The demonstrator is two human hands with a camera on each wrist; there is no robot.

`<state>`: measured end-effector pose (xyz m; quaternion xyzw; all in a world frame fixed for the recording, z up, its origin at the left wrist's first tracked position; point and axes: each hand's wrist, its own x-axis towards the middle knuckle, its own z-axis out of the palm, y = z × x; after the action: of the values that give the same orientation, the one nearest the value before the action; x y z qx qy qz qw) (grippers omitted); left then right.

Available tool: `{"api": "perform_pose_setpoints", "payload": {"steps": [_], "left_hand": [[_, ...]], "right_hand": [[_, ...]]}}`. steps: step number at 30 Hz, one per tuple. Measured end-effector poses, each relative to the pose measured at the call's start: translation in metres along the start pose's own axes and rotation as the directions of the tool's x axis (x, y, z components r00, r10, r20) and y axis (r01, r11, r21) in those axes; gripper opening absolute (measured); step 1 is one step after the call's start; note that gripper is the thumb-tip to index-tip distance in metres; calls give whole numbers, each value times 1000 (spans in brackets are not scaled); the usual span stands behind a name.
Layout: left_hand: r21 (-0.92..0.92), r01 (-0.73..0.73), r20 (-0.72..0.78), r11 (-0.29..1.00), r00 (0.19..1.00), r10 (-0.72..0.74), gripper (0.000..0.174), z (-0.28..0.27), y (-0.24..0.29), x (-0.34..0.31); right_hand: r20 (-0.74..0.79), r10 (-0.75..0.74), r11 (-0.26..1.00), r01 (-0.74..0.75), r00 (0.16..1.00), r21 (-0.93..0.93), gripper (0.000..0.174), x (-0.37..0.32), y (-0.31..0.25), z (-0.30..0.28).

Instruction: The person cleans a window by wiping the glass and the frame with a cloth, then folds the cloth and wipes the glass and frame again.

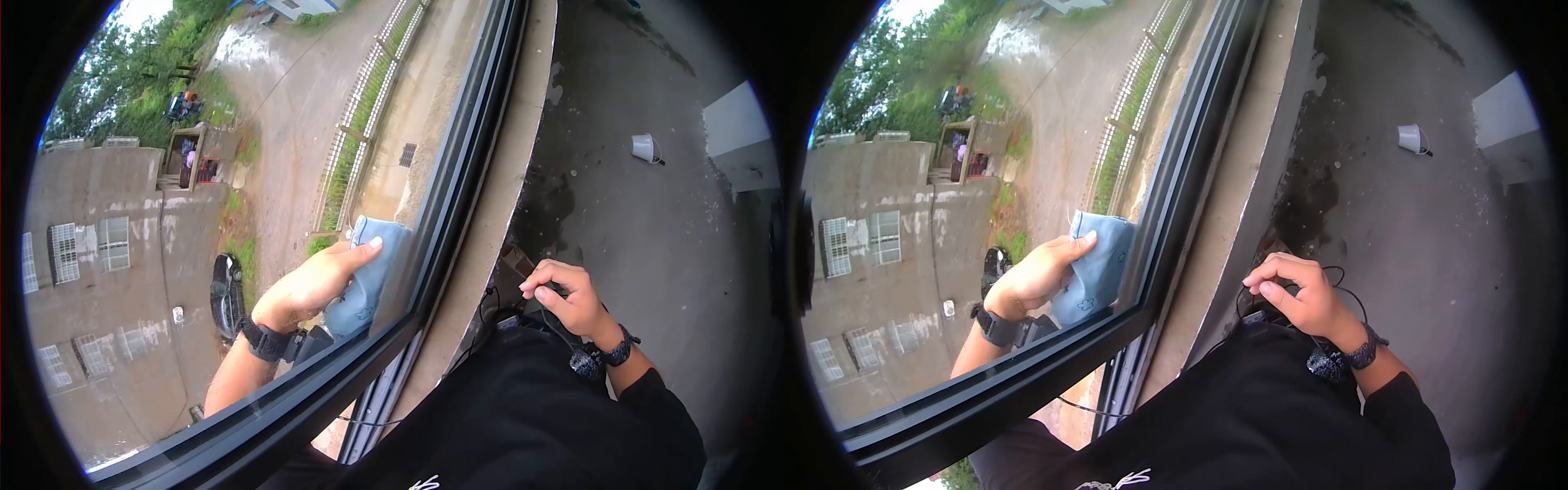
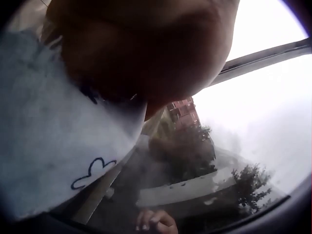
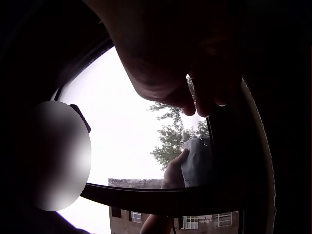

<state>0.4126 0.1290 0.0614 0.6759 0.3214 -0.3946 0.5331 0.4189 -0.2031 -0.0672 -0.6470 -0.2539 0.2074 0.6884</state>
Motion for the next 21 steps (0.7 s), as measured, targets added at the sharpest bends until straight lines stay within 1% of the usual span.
{"api": "perform_pose_setpoints", "payload": {"steps": [2,3,5,6,7,10,13,15,17,19,20,21], "left_hand": [[-76,-16,15,997,1000,17,42,-3,-3,-3],[-76,-14,13,997,1000,15,42,-6,-5,-8],[-195,-60,-87,979,995,44,43,-11,-6,-20],[-341,-123,-21,932,992,123,46,-4,4,-34],[-371,-176,36,912,978,203,50,-8,3,-40],[-269,-261,-59,927,965,255,55,-5,6,-60],[-272,-365,-146,891,930,336,62,-19,-3,-83],[-290,-443,-201,848,895,399,67,-29,-10,-97],[-315,-534,-245,785,845,476,73,-41,-17,-115],[-370,-619,-233,692,783,576,73,-49,-18,-138],[-338,-672,-428,659,733,528,74,-46,-18,-149],[-436,-712,-295,551,691,659,77,-35,-5,-155]], "right_hand": [[4,5,1000,-5,1000,-4,12,2,0,1],[4,7,1000,-7,1000,-13,12,4,0,1],[0,0,1000,0,1000,-17,12,6,1,1],[-4,-4,1000,4,1000,-25,13,7,2,2],[-5,-3,1000,3,1000,-25,13,7,3,2],[6,16,1000,-16,1000,-27,13,7,5,4],[14,-31,999,31,999,-19,12,13,4,8],[18,-9,1000,9,1000,-2,12,14,0,11],[29,-20,1000,20,999,-4,13,14,-1,11],[46,-38,999,38,998,-11,13,14,-4,11],[49,-39,999,39,998,-14,13,14,-5,12],[52,-44,999,45,998,-16,13,14,-7,12]]}}
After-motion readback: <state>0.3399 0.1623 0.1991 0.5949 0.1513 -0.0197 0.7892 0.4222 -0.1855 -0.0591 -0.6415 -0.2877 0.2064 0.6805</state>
